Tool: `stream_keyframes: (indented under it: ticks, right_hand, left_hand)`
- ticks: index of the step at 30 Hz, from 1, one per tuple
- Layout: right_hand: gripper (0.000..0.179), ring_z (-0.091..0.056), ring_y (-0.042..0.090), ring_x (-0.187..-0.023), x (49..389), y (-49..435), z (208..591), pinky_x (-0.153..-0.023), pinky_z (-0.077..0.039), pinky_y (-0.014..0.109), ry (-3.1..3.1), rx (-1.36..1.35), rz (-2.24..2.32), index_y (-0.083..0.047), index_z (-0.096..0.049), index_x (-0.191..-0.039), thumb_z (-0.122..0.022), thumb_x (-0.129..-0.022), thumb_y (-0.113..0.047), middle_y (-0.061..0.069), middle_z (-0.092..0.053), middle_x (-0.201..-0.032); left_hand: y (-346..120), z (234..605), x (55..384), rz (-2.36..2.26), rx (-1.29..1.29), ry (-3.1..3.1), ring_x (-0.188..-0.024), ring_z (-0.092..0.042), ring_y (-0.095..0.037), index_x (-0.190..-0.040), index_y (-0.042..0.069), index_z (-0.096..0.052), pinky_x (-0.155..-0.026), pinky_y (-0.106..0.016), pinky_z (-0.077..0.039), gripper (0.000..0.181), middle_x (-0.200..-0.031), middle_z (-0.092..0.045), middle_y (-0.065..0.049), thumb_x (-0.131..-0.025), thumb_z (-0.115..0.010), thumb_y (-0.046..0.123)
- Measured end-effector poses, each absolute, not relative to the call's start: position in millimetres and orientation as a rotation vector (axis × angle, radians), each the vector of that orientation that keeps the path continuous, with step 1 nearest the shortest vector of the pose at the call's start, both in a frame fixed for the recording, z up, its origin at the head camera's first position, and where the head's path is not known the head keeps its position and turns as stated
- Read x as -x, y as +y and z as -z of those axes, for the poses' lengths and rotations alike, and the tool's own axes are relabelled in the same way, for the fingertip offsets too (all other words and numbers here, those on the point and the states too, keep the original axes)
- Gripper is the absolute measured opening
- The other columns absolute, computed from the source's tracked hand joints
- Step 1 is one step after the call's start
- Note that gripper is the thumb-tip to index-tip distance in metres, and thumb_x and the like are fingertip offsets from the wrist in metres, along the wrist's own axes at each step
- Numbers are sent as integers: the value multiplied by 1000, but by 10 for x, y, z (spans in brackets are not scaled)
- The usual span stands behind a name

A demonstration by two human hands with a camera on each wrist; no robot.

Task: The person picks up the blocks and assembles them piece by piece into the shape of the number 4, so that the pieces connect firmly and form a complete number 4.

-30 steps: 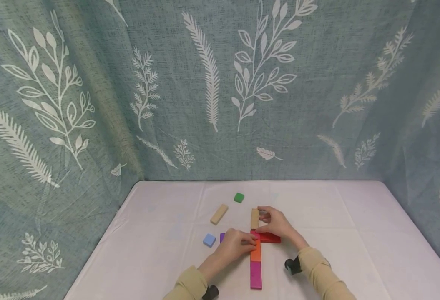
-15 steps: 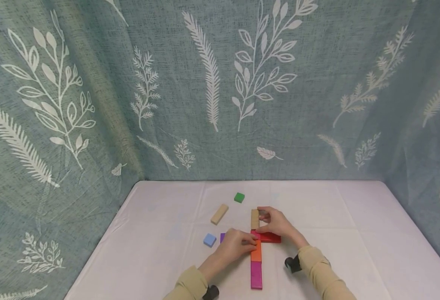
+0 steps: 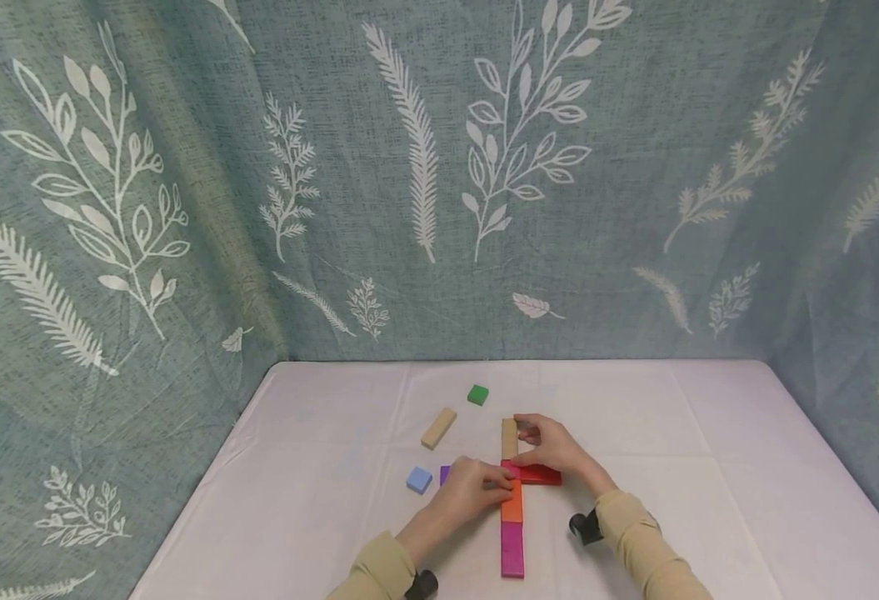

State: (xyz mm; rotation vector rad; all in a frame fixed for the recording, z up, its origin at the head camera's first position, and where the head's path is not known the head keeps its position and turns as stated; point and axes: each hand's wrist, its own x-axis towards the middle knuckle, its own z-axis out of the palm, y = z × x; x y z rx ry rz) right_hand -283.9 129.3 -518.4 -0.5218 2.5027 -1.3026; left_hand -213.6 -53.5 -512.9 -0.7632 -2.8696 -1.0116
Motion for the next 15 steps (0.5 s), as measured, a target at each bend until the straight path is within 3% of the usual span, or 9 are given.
stream_keyframes:
  ticks: [15]
  right_hand:
    - [69, -58, 36, -113, 2804, 1285, 5153, -94, -52, 44, 2511, 506, 1291, 4, -45, -136, -78, -77, -14, 23, -57, -127]
  left_hand:
    - [-533, 5127, 2139, 1008, 755, -2873, -92, -69, -7, -85, 12, -78, -82, -16, -52, 8, -94, -75, 3, -79, -76, 17]
